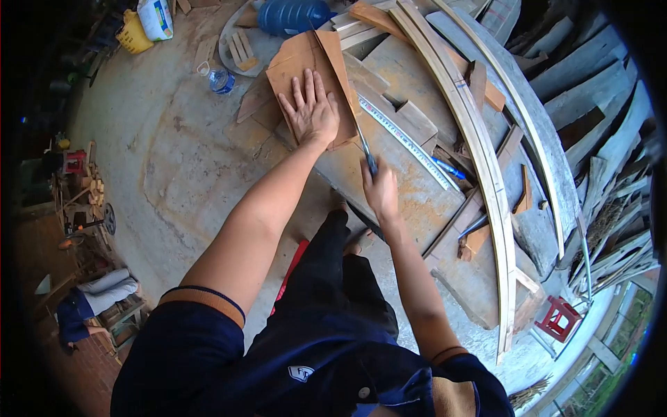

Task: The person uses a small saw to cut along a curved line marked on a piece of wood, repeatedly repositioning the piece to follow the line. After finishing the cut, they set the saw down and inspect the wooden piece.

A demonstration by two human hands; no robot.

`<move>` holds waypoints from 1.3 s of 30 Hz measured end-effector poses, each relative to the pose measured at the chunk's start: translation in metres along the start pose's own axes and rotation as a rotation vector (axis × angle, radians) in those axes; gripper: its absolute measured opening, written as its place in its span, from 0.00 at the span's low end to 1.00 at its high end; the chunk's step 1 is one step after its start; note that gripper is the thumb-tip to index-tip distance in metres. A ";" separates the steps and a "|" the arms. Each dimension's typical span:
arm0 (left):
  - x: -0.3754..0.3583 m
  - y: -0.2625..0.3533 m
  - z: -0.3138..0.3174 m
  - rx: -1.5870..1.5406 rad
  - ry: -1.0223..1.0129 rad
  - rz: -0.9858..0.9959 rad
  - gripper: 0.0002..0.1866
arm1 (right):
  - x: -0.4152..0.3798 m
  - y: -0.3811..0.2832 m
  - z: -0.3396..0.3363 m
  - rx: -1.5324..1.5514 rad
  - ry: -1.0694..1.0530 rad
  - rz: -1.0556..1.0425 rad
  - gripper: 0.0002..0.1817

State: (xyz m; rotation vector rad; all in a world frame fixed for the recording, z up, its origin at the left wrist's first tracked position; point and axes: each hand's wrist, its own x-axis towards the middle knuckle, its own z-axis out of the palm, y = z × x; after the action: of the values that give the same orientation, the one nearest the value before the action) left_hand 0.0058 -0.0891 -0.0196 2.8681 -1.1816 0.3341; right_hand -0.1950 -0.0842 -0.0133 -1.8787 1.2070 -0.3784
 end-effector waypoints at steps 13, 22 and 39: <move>0.002 0.000 0.002 0.004 -0.018 -0.016 0.33 | -0.067 0.058 -0.019 -0.061 -0.056 0.032 0.12; 0.004 0.000 0.002 -0.032 -0.028 -0.015 0.33 | -0.066 0.052 -0.005 -0.015 0.030 0.013 0.14; 0.003 0.001 0.006 -0.008 0.008 -0.007 0.33 | -0.006 0.016 0.008 0.021 0.031 -0.037 0.18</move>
State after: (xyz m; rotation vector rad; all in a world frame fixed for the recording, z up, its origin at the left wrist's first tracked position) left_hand 0.0082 -0.0919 -0.0248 2.8605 -1.1690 0.3402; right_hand -0.2026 -0.0779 -0.0288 -1.8856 1.1863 -0.4397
